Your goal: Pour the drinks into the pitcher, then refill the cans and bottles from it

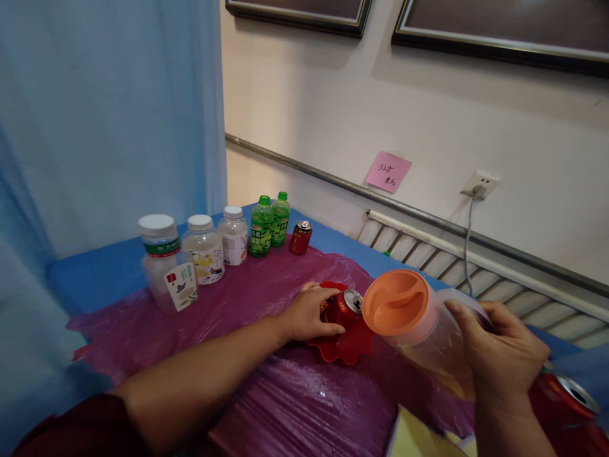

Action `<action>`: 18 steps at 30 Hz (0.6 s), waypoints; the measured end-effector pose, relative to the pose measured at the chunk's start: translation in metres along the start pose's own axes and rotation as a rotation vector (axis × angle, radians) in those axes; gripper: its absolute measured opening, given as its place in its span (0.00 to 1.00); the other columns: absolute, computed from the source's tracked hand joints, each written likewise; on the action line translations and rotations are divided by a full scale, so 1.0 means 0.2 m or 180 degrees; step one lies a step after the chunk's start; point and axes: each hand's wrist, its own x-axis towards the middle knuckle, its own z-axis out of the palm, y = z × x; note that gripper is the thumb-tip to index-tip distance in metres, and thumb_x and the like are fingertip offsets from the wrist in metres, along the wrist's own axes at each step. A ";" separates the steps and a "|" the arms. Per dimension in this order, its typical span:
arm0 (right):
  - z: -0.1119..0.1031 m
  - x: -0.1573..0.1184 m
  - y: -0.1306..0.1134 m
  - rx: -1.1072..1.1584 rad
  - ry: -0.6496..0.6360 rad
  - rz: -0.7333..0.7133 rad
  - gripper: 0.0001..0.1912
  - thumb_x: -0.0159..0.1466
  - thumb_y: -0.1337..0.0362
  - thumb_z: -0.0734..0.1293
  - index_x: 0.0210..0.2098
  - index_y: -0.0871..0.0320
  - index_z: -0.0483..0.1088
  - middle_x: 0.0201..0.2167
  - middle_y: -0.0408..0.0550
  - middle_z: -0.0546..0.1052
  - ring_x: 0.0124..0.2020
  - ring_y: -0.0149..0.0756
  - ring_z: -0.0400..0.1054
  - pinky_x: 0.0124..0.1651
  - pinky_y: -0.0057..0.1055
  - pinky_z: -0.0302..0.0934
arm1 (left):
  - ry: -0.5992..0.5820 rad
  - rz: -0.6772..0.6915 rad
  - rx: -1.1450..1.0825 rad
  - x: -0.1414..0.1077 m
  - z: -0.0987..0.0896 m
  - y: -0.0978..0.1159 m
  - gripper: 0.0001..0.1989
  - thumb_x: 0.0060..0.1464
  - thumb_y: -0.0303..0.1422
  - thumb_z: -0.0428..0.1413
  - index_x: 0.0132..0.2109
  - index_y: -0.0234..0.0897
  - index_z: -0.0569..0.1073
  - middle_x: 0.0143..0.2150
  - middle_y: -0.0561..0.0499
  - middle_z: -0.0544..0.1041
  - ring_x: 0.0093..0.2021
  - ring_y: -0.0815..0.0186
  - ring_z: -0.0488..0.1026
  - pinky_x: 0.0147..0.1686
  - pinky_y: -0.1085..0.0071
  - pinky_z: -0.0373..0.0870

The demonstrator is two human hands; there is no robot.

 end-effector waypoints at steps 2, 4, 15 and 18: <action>0.00 0.00 0.00 -0.0002 0.0005 -0.0027 0.23 0.56 0.43 0.73 0.26 0.58 0.74 0.17 0.38 0.62 0.21 0.29 0.57 0.26 0.29 0.51 | 0.0006 0.0009 0.0027 0.00 0.00 0.00 0.35 0.46 0.49 0.68 0.60 0.44 0.74 0.57 0.47 0.80 0.54 0.50 0.74 0.64 0.51 0.57; 0.00 0.00 -0.01 -0.0025 0.0005 -0.0027 0.23 0.56 0.42 0.72 0.26 0.58 0.74 0.17 0.38 0.62 0.21 0.29 0.57 0.26 0.29 0.50 | 0.0009 0.0020 0.0044 0.00 0.00 -0.01 0.35 0.46 0.51 0.68 0.60 0.44 0.74 0.57 0.47 0.80 0.54 0.49 0.74 0.64 0.51 0.57; -0.01 0.00 -0.02 -0.0103 0.0017 -0.0027 0.23 0.56 0.42 0.72 0.25 0.57 0.74 0.16 0.38 0.61 0.20 0.29 0.56 0.26 0.29 0.50 | -0.0004 0.0005 0.0011 0.00 0.00 -0.01 0.35 0.46 0.50 0.68 0.59 0.44 0.74 0.57 0.47 0.80 0.54 0.50 0.74 0.63 0.51 0.57; -0.01 0.00 -0.02 -0.0148 0.0002 -0.0029 0.24 0.56 0.41 0.71 0.25 0.57 0.74 0.16 0.38 0.61 0.21 0.29 0.56 0.26 0.29 0.50 | -0.0007 0.0018 0.0015 0.00 0.00 -0.01 0.35 0.46 0.51 0.67 0.60 0.44 0.74 0.57 0.47 0.80 0.54 0.50 0.74 0.63 0.52 0.57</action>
